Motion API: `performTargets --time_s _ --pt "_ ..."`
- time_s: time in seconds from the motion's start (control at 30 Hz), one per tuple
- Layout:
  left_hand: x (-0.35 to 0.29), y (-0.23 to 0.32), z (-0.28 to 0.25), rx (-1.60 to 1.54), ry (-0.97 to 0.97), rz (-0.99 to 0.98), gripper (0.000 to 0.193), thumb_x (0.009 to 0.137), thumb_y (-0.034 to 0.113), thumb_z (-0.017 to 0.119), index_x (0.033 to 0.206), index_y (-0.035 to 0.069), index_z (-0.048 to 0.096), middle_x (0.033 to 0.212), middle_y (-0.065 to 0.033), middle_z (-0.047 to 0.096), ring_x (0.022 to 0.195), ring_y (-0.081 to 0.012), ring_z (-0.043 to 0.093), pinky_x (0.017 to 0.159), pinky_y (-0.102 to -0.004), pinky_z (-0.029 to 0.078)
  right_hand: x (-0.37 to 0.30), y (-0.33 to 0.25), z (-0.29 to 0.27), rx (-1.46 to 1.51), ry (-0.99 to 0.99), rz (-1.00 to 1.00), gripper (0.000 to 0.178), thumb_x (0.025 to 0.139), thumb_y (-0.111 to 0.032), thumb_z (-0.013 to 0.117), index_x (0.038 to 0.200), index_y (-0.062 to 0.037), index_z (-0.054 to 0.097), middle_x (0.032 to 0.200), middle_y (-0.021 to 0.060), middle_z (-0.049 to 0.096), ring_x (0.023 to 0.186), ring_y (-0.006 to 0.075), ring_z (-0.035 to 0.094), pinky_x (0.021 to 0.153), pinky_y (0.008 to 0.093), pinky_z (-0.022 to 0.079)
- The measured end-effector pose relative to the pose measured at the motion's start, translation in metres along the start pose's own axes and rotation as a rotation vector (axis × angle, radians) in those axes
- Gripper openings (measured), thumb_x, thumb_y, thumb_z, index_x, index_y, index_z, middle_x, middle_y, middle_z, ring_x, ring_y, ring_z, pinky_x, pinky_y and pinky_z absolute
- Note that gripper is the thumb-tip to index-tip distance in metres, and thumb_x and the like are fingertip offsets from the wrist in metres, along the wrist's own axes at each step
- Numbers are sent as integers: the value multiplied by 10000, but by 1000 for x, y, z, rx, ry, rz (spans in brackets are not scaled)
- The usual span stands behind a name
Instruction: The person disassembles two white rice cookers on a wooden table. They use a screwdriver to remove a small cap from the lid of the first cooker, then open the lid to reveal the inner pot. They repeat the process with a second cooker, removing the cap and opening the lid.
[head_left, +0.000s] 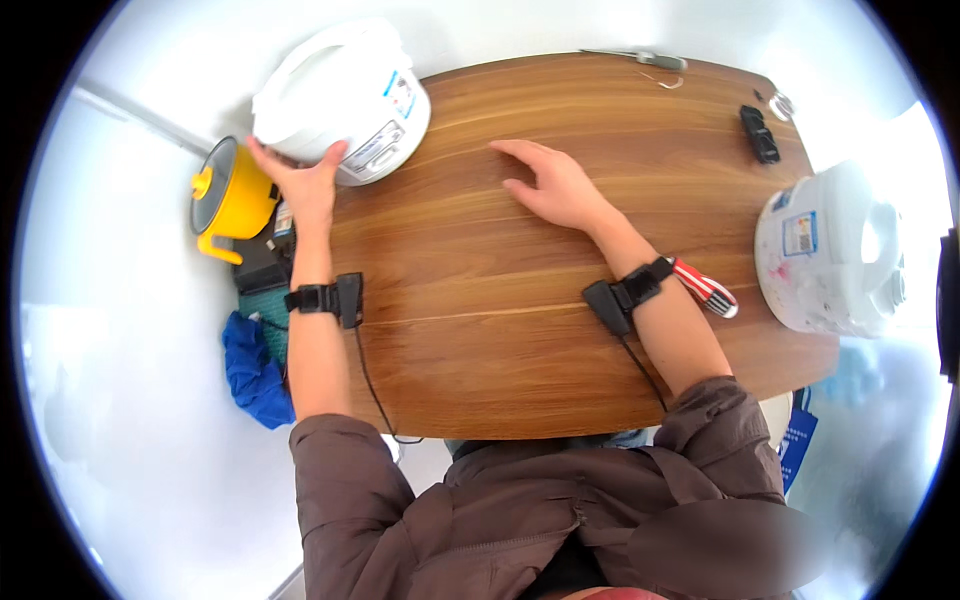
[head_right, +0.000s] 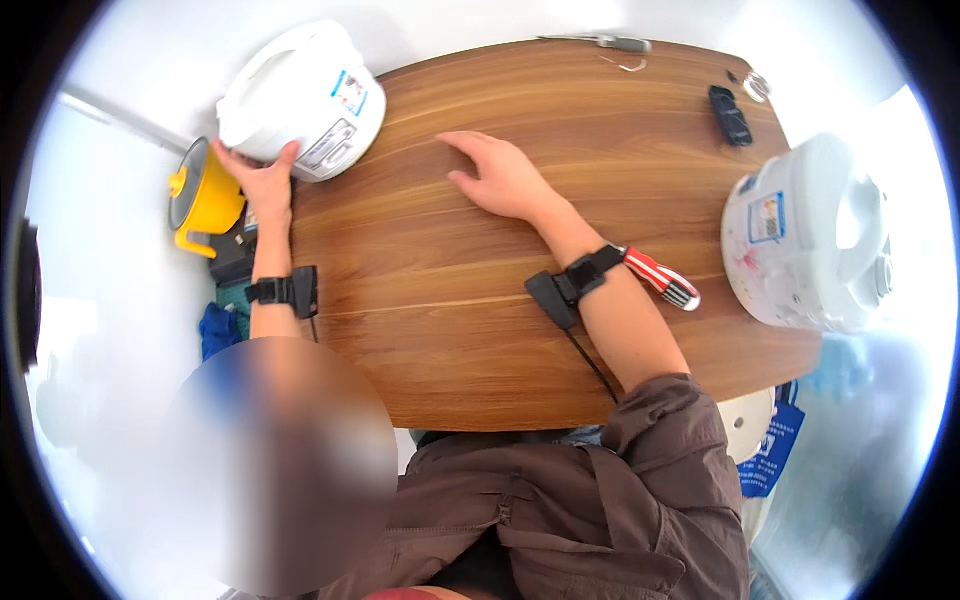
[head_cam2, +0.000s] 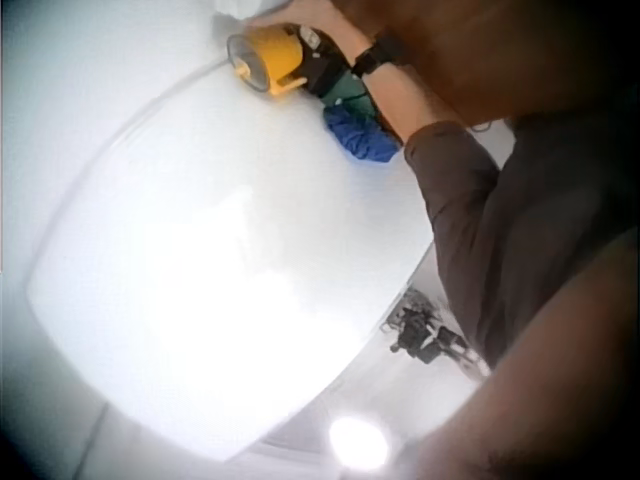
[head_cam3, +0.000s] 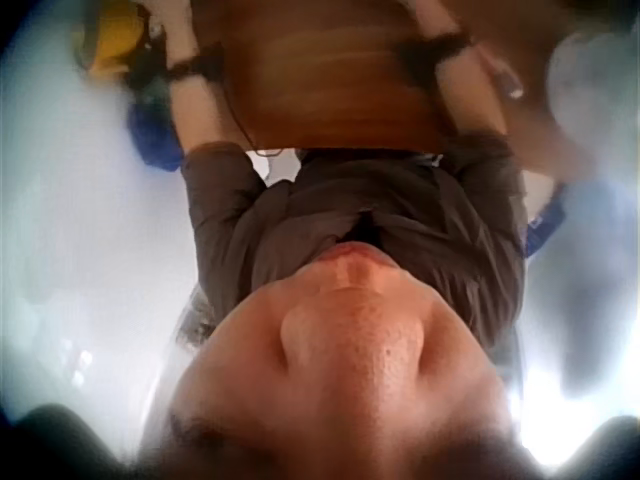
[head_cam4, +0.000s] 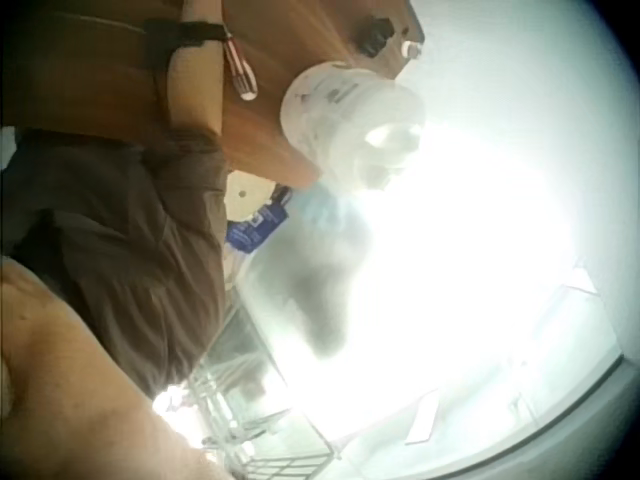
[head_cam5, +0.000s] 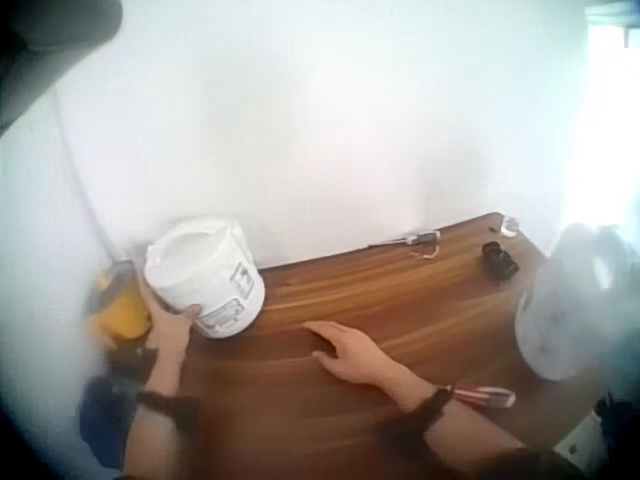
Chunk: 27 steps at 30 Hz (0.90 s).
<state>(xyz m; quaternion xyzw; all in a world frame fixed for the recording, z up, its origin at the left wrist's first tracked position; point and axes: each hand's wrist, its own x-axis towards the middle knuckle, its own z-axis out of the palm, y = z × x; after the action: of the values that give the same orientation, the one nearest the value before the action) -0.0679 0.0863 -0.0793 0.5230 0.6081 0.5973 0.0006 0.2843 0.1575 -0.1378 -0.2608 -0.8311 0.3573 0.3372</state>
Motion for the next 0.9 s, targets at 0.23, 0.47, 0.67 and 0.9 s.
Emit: performTargets --time_s 0.23,0.47,0.67,0.9 --pt "1 -1 2 -10 23 -27 1439 691 276 979 1627 27 -85 1671 -255 129 1539 -369 198 1265 -487 187 0 -6 -2 1 -27 77 489 929 -94 678 1410 -69 590 1388 152 645 1266 324 617 1051 406 505" --pt "2 -7 3 -71 4 13 1464 696 311 976 1619 28 -124 1682 -258 72 1550 -376 168 1271 -483 164 -1 -1 1 11 -10 52 471 918 -104 672 1383 -65 608 1368 164 652 1252 347 615 1049 419 506" --pt "-2 -13 -8 63 16 -62 1521 704 435 957 1590 -35 -187 1666 -333 -8 1559 -425 97 1277 -490 96 1 -9 4 94 -21 97 437 946 -111 653 1378 -59 615 1369 157 659 1287 327 606 1072 411 494" --pt "-58 42 34 53 171 20 904 974 229 712 1571 -66 102 1540 -291 229 1426 -392 324 1167 -493 326 -8 -83 -67 205 143 126 408 968 -147 659 1358 -34 624 1268 138 720 1194 296 675 1018 416 532"
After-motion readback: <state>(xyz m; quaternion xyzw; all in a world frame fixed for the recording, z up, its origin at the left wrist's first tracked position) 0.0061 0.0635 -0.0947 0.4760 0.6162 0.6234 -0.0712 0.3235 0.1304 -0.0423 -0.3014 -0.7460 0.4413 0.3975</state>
